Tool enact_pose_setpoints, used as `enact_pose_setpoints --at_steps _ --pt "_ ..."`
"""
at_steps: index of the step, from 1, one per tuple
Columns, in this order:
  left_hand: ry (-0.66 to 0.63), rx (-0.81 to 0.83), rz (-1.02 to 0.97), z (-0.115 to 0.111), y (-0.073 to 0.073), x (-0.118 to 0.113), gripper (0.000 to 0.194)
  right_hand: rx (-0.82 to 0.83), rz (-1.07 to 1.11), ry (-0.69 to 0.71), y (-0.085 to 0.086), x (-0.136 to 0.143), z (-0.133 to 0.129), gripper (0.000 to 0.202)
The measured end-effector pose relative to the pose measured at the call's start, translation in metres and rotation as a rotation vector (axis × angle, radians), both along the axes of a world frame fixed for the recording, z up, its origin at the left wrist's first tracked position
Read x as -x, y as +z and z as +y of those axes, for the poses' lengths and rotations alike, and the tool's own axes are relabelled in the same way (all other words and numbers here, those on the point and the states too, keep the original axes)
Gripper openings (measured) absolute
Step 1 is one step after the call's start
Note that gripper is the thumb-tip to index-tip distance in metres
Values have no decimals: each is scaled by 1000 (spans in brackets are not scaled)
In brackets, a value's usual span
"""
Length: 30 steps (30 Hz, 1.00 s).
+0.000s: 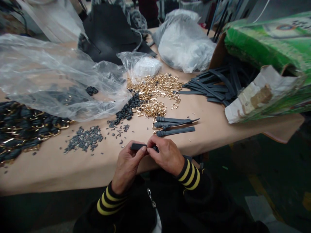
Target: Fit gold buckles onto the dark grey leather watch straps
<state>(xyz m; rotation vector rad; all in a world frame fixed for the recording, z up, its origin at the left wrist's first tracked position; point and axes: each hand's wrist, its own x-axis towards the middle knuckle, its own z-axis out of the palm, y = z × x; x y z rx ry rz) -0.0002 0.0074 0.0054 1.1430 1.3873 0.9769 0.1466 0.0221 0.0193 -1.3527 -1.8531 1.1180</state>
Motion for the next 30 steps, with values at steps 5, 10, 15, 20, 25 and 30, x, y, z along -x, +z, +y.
enact_pose_setpoints --at_steps 5,10,15,20,25,30 --pt "7 137 -350 2 3 2 18 232 316 26 -5 -6 1 14" --pt "-45 121 -311 2 4 2 17 327 434 52 -8 -7 3 15" --pt "-67 -158 160 -6 14 -2 14 294 372 -9 -15 -3 4 15" --pt "-308 -65 -12 -10 27 10 27 236 266 -17 -15 -10 5 13" --pt "-272 205 -402 -3 21 25 15 222 273 135 -10 -15 6 12" --pt "-280 263 -469 -1 9 21 25 130 219 259 -4 -14 6 11"
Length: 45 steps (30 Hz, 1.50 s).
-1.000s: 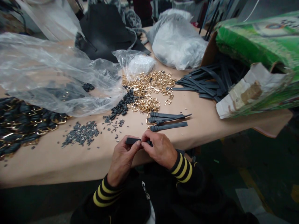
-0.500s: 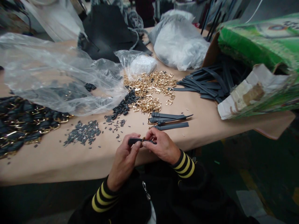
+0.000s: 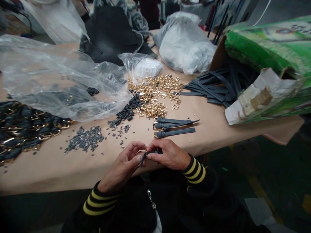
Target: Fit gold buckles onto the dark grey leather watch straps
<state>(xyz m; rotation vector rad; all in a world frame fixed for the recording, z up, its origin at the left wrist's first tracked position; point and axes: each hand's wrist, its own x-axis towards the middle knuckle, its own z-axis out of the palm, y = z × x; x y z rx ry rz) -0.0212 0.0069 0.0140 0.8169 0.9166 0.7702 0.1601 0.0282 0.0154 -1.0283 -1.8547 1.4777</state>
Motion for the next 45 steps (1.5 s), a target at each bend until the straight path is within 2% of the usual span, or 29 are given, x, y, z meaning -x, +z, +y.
enact_pose_setpoints --at_steps 3,6,9,13,19,23,27,30,33,35,37,40,43,45 --pt "-56 17 -20 0 -5 -1 22 -24 -74 2 1 3 -1 7" --pt "-47 22 -30 0 -8 0 18 0 -149 -15 -1 4 0 9" --pt "-22 24 -15 1 -8 1 20 130 -120 27 -4 1 0 11" --pt "91 -2 83 4 -10 4 21 334 -13 92 -5 -6 2 12" --pt "136 -78 175 7 -15 6 21 385 -2 95 -6 0 8 19" --pt "137 -83 163 11 -17 11 21 275 -92 67 -7 10 11 19" --pt "14 -88 260 18 -13 16 22 -36 -335 5 -1 18 15 15" --pt "-17 -119 347 22 -11 17 24 -195 -455 48 5 21 25 14" --pt "59 -111 357 25 -13 17 25 -266 -497 114 10 25 50 19" --pt "107 -101 353 26 -17 18 25 -337 -531 66 10 33 73 20" --pt "147 -89 348 27 -22 20 25 -427 -585 -14 9 48 96 20" --pt "179 -77 342 27 -29 23 25 -542 -698 9 2 79 124 20" --pt "195 -68 325 27 -31 25 24 -581 -814 73 -8 105 138 19" --pt "201 -60 312 27 -31 25 23 -576 -839 78 -12 111 141 19"
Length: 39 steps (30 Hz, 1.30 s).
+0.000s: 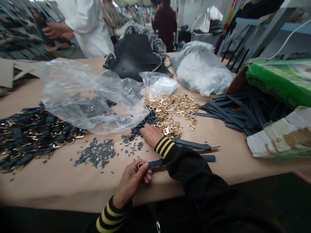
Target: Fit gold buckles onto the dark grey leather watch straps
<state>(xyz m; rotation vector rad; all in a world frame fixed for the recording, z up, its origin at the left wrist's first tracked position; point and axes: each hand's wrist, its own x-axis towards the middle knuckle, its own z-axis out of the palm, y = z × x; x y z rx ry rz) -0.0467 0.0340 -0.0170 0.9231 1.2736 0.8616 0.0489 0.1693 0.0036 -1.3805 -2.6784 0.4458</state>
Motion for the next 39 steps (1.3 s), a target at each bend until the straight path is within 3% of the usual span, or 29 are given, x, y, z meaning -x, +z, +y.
enact_pose_setpoints --at_steps 5,8,11,16,22,28,33,39 --pt "33 -18 0 1 1 -1 23 16 33 -26 11 -18 -12 20" --pt "80 -30 7 1 1 -3 23 30 247 -61 30 -40 -35 19" --pt "114 -52 24 -2 3 -5 25 192 464 -93 40 -60 -69 18" --pt "111 -140 79 -12 12 -15 22 410 557 -229 21 -77 -116 18" --pt "58 -228 152 -22 22 -28 19 490 727 -339 -2 -80 -129 13" --pt "-5 -254 231 -26 28 -29 19 651 927 -440 0 -83 -133 11" --pt "-124 -240 186 -25 31 -25 21 789 1052 -408 2 -90 -136 16" --pt "-168 -315 351 -25 33 -24 20 713 1000 -434 5 -92 -141 12"
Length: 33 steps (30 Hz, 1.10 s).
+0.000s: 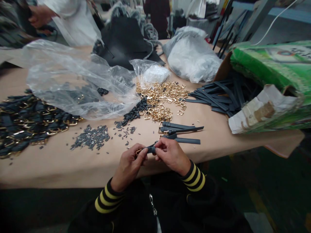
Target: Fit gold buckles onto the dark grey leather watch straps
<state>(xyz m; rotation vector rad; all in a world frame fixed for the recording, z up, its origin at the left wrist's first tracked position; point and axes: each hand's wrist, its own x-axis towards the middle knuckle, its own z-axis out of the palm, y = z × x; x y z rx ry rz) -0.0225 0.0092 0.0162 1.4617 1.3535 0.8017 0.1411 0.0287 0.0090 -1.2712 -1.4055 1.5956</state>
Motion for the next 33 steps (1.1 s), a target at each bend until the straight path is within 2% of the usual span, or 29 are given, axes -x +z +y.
enact_pose_setpoints --at_steps 4,9,12,17,25,28,33 --pt "-60 4 -20 -2 0 -1 19 -8 -40 26 3 -1 0 10" --pt "64 -24 5 -6 -5 -9 19 -117 -174 59 4 0 1 6" --pt "128 -40 24 -7 -10 -12 20 -213 -243 61 7 1 -2 13" --pt "118 -64 33 -8 -12 -15 21 -321 -298 42 11 -3 -3 17" --pt "191 -39 -61 -12 -8 -27 29 -336 -266 -25 17 4 -7 12" --pt "163 -39 -105 -13 -9 -28 31 -276 -228 -64 18 7 -10 7" --pt "27 -4 -139 -12 -6 -26 23 -364 -294 -23 21 2 -9 5"
